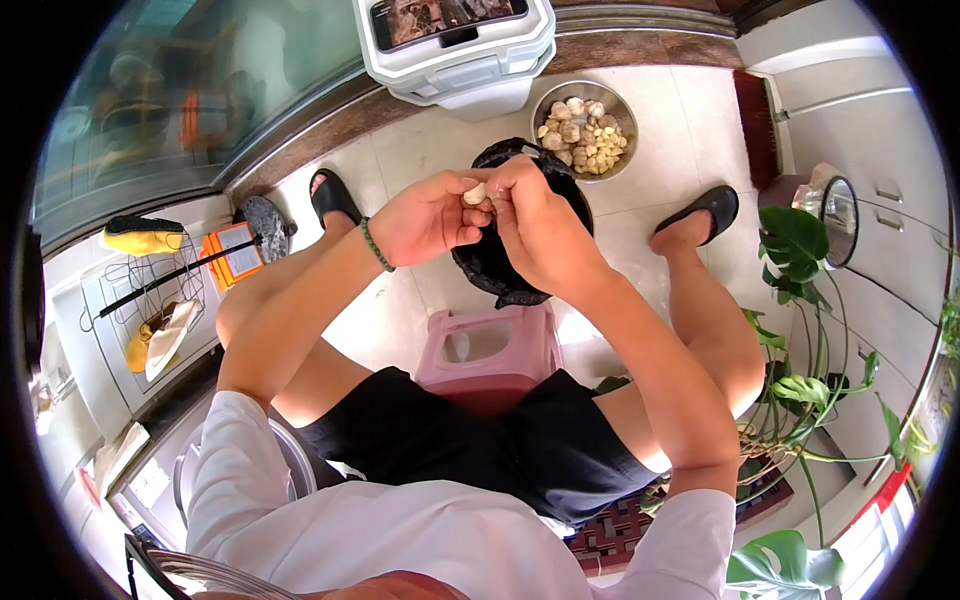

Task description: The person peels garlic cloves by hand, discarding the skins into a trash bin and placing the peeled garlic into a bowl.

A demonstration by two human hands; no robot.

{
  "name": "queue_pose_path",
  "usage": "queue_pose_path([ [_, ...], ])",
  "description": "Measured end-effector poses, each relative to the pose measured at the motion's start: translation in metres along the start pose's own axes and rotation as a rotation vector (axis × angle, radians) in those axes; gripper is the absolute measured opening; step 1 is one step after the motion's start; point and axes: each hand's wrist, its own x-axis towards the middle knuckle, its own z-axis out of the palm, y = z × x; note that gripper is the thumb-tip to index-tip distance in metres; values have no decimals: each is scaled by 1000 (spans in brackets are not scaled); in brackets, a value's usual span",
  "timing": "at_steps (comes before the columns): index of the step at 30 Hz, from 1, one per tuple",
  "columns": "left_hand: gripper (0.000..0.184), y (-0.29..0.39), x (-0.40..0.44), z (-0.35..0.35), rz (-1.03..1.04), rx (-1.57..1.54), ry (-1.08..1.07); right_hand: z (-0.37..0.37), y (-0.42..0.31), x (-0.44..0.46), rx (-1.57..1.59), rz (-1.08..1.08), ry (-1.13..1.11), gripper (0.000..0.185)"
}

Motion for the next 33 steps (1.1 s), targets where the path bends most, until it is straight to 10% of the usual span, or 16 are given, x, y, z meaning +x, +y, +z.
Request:
queue_pose_path([
  [13, 43, 6, 2, -13, -1, 107, -34, -16, 5, -3, 43, 13, 85, 18],
  [25, 47, 7, -4, -3, 12, 208, -53, -9, 21, -2, 500, 483, 94, 11],
  [33, 26, 5, -2, -9, 77, 225, 109, -1, 41, -18, -241, 212, -88, 12],
])
